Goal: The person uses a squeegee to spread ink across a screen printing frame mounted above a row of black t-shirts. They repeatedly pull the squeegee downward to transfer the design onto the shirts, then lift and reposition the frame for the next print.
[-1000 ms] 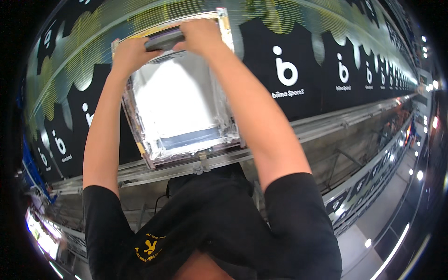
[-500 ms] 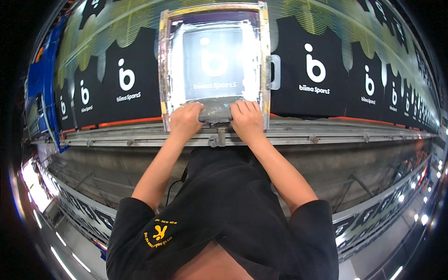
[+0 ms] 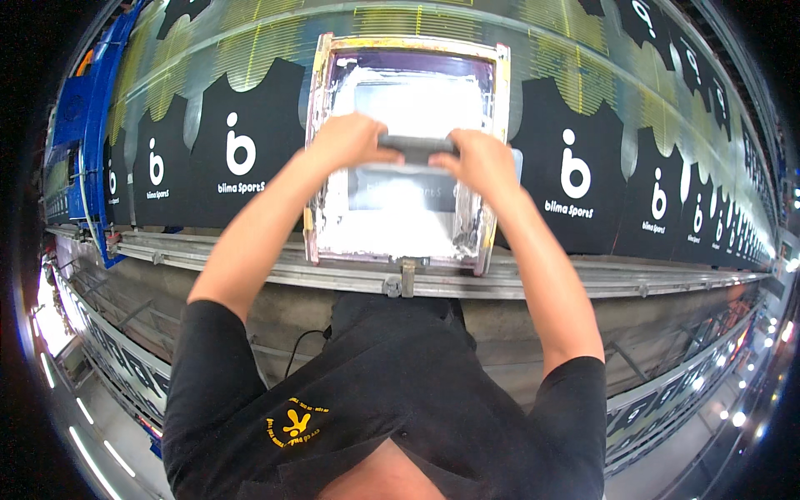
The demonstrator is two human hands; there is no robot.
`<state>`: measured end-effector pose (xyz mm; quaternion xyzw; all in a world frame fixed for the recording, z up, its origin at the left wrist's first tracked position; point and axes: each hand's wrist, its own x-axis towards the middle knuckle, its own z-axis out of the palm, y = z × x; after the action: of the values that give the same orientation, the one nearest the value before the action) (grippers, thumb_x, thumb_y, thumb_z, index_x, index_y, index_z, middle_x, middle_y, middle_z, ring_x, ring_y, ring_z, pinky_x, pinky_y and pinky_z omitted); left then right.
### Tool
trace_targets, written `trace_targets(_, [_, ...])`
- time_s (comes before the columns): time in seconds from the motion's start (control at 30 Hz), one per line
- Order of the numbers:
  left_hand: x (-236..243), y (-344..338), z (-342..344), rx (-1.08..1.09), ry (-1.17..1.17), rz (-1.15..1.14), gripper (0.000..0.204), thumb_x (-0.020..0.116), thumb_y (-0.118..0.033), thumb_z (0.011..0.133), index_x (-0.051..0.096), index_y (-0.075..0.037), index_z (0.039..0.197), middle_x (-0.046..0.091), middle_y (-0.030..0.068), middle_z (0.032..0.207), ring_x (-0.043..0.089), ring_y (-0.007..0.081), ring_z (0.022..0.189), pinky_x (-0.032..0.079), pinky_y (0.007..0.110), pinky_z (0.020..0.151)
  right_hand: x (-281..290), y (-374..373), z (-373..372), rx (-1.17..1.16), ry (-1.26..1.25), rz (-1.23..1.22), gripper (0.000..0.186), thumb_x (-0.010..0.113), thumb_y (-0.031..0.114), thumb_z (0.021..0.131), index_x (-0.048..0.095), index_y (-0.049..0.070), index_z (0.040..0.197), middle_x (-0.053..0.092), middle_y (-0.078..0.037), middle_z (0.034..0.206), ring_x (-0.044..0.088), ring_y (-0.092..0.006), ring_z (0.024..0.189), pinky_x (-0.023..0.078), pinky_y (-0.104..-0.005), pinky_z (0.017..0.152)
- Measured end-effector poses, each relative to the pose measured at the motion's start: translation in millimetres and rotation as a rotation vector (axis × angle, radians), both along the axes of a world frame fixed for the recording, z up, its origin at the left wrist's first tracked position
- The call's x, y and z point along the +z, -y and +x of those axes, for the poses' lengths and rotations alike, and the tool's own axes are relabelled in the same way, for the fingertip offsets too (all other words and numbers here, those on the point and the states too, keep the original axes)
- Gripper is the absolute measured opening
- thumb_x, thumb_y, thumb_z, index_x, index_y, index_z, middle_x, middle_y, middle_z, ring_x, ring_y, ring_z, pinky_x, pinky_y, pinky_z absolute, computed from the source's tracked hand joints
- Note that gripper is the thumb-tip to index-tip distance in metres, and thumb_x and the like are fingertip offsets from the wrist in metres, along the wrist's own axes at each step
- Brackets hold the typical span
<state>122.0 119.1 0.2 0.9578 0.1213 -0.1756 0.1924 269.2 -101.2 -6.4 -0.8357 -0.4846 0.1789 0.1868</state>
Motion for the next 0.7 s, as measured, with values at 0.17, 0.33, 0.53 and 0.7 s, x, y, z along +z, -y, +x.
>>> trace_targets(0.17, [0.1, -80.5, 105.7, -0.006, 0.153, 0.165, 0.062, 0.079, -0.07, 0.072, 0.08, -0.012, 0.094, 0.075, 0.0137, 0.082, 0.074, 0.0345, 0.084, 0.058, 0.047, 0.075, -14.0, -86.2, 95.8, -0.144, 0.039, 0.089, 0.053, 0.086, 0.048, 0.078, 0.073, 0.002, 0.1, 0.074, -0.02, 0.095, 0.072, -0.0379, 0.093, 0.055, -0.0468, 0.081])
trace_targets(0.33, [-19.0, -56.8, 67.4, 0.07, 0.215, 0.196, 0.056, 0.08, -0.067, 0.074, 0.076, -0.013, 0.086, 0.072, 0.0074, 0.074, 0.072, 0.0296, 0.074, 0.055, 0.045, 0.064, -35.8, -74.9, 60.4, -0.095, 0.063, 0.137, 0.048, 0.087, 0.042, 0.08, 0.07, -0.001, 0.089, 0.068, -0.02, 0.088, 0.068, -0.0408, 0.089, 0.053, -0.048, 0.08])
trace_targets(0.53, [-41.7, 44.9, -56.3, 0.026, 0.406, 0.105, 0.043, 0.085, -0.05, 0.076, 0.071, -0.01, 0.077, 0.069, 0.0077, 0.072, 0.071, 0.0279, 0.072, 0.055, 0.042, 0.061, -38.5, 32.1, -51.9, -0.024, 0.074, 0.265, 0.034, 0.09, 0.022, 0.071, 0.066, 0.004, 0.087, 0.066, -0.014, 0.083, 0.065, -0.0353, 0.079, 0.051, -0.047, 0.072])
trace_targets(0.7, [-23.7, 54.1, -68.5, 0.088, 0.162, -0.005, 0.05, 0.086, -0.056, 0.072, 0.074, -0.009, 0.08, 0.071, 0.0103, 0.075, 0.072, 0.0318, 0.075, 0.056, 0.044, 0.066, -31.1, 38.6, -58.7, -0.011, -0.051, 0.135, 0.043, 0.09, 0.036, 0.074, 0.066, 0.002, 0.086, 0.067, -0.016, 0.084, 0.067, -0.0384, 0.081, 0.052, -0.048, 0.072])
